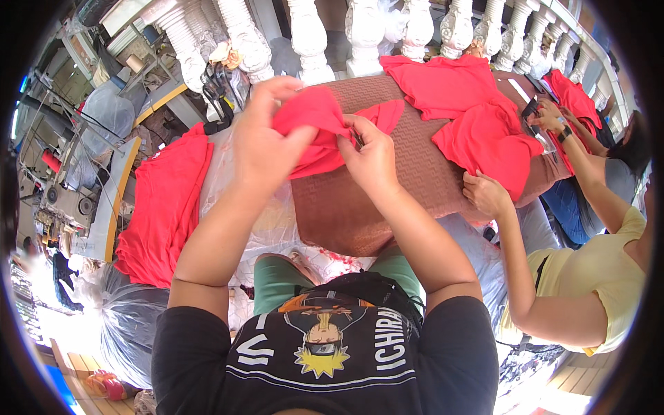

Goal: The person ties a large plastic bag containing garments, then picks up red garments from a table, turns them over, and stacks them together while seated at a workbench.

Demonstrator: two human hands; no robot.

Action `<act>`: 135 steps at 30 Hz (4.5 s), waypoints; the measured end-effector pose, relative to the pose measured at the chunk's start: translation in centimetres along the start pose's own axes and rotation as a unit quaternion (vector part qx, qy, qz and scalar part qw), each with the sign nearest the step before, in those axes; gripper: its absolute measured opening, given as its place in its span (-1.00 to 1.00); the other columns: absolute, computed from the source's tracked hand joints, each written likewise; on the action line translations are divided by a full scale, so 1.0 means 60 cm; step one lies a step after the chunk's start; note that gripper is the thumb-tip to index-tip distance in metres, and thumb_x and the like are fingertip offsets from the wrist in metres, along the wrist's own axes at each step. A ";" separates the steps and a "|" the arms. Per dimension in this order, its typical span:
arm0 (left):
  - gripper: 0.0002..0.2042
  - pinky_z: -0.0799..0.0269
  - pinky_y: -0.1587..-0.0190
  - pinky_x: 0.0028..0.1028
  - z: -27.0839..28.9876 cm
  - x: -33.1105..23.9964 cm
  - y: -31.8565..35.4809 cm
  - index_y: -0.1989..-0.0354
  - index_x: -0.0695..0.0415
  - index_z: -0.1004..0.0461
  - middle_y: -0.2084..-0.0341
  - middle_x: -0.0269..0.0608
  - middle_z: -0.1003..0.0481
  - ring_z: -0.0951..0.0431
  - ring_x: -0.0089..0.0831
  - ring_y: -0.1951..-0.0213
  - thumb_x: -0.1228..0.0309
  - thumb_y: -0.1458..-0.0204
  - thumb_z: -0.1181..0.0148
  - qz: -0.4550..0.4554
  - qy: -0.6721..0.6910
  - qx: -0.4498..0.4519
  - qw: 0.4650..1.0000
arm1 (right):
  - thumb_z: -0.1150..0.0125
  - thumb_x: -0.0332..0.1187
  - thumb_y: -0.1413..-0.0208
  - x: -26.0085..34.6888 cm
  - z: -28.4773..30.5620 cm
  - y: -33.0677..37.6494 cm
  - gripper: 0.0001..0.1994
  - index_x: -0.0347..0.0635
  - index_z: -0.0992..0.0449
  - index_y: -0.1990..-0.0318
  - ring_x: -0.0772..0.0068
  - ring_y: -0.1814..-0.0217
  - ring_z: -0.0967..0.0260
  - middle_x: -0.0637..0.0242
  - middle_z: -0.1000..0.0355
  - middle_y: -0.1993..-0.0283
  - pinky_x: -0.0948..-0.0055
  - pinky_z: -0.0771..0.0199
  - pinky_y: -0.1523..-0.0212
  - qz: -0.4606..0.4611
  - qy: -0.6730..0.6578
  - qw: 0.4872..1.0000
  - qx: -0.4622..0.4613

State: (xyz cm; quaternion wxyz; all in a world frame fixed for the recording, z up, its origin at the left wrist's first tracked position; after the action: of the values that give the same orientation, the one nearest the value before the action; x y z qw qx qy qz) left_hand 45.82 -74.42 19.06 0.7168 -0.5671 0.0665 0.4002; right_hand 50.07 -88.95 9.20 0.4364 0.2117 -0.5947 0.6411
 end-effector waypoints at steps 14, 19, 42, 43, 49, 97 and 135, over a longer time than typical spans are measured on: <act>-0.78 -0.31 0.27 -0.64 0.029 0.092 0.099 0.28 0.27 -0.49 0.43 -0.48 -0.41 -0.34 -0.74 0.34 0.34 -0.07 -0.16 0.306 0.296 0.298 0.854 | -0.17 -0.30 -0.12 0.036 0.084 0.000 -0.82 -0.18 -0.43 0.45 0.87 0.55 -0.01 0.70 -0.22 0.55 0.73 -0.03 0.57 -0.097 -0.216 0.956 0.172; -0.75 -0.32 0.22 -0.64 0.002 0.101 0.124 0.19 0.26 -0.48 0.37 -0.46 -0.44 -0.36 -0.73 0.30 0.35 -0.04 -0.19 0.324 0.314 0.283 0.847 | -0.21 -0.32 -0.09 0.032 0.061 0.004 -0.82 -0.18 -0.45 0.49 0.87 0.53 0.04 0.72 -0.13 0.58 0.70 0.00 0.57 -0.146 -0.152 0.961 0.177; -0.77 -0.37 0.13 -0.58 -0.050 0.101 0.151 0.14 0.24 -0.48 0.28 -0.35 -0.50 -0.45 -0.65 0.23 0.40 -0.07 -0.15 0.420 0.355 0.318 0.772 | -0.28 -0.34 0.01 -0.064 0.062 0.028 -0.83 -0.26 -0.49 0.35 0.69 0.47 -0.24 0.43 -0.36 0.50 0.59 -0.30 0.42 -0.092 -0.062 0.984 0.137; -0.78 -0.37 0.14 -0.59 -0.054 0.106 0.154 0.16 0.24 -0.49 0.28 -0.35 -0.51 -0.45 -0.65 0.24 0.40 -0.06 -0.16 0.414 0.362 0.277 0.788 | -0.29 -0.35 0.03 -0.062 0.056 0.030 -0.82 -0.25 -0.49 0.32 0.64 0.47 -0.27 0.37 -0.38 0.46 0.58 -0.31 0.41 -0.038 -0.005 0.996 0.083; -0.81 -0.39 0.18 -0.60 -0.042 0.120 0.155 0.20 0.24 -0.51 0.29 -0.32 -0.52 -0.46 -0.65 0.27 0.43 -0.04 -0.18 0.405 0.407 0.100 0.813 | -0.31 -0.44 0.09 0.038 0.050 0.055 -0.80 -0.21 -0.48 0.28 0.48 0.43 -0.38 0.28 -0.41 0.38 0.51 -0.39 0.42 -0.003 0.004 0.994 0.107; -0.62 -0.24 -0.08 -0.39 0.223 0.332 0.125 -0.03 0.28 -0.33 0.08 -0.03 -0.42 -0.40 -0.30 0.01 0.50 0.02 -0.05 0.204 -0.277 -0.193 0.919 | -0.12 -0.46 -0.10 -0.043 0.121 0.037 -0.84 -0.25 -0.50 0.17 0.70 0.35 -0.32 0.45 -0.45 0.38 0.67 -0.31 0.30 -0.100 -0.027 0.995 -0.004; -0.70 -0.35 0.05 -0.40 -0.100 0.264 0.130 0.17 0.22 -0.46 0.23 -0.09 -0.49 -0.48 -0.17 0.13 0.32 0.06 -0.21 0.192 -0.043 0.301 0.933 | -0.15 -0.30 -0.11 -0.154 0.052 0.067 -0.75 -0.30 -0.46 0.16 0.77 0.66 -0.13 0.49 -0.34 0.49 0.70 -0.09 0.65 -0.439 -0.180 0.861 0.182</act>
State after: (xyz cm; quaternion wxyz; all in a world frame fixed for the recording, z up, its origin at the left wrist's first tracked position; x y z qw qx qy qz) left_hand 53.53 -71.45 2.38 0.7654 -0.2831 0.2606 0.5158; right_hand 50.95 -94.40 0.20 0.5116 0.6383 -0.3813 0.4306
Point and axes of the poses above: each hand's wrist, its own y-axis away from the middle knuckle, its own z-axis out of the back of the hand, x = y × z, the point moved 1 cm from there along -y, towards the middle knuckle
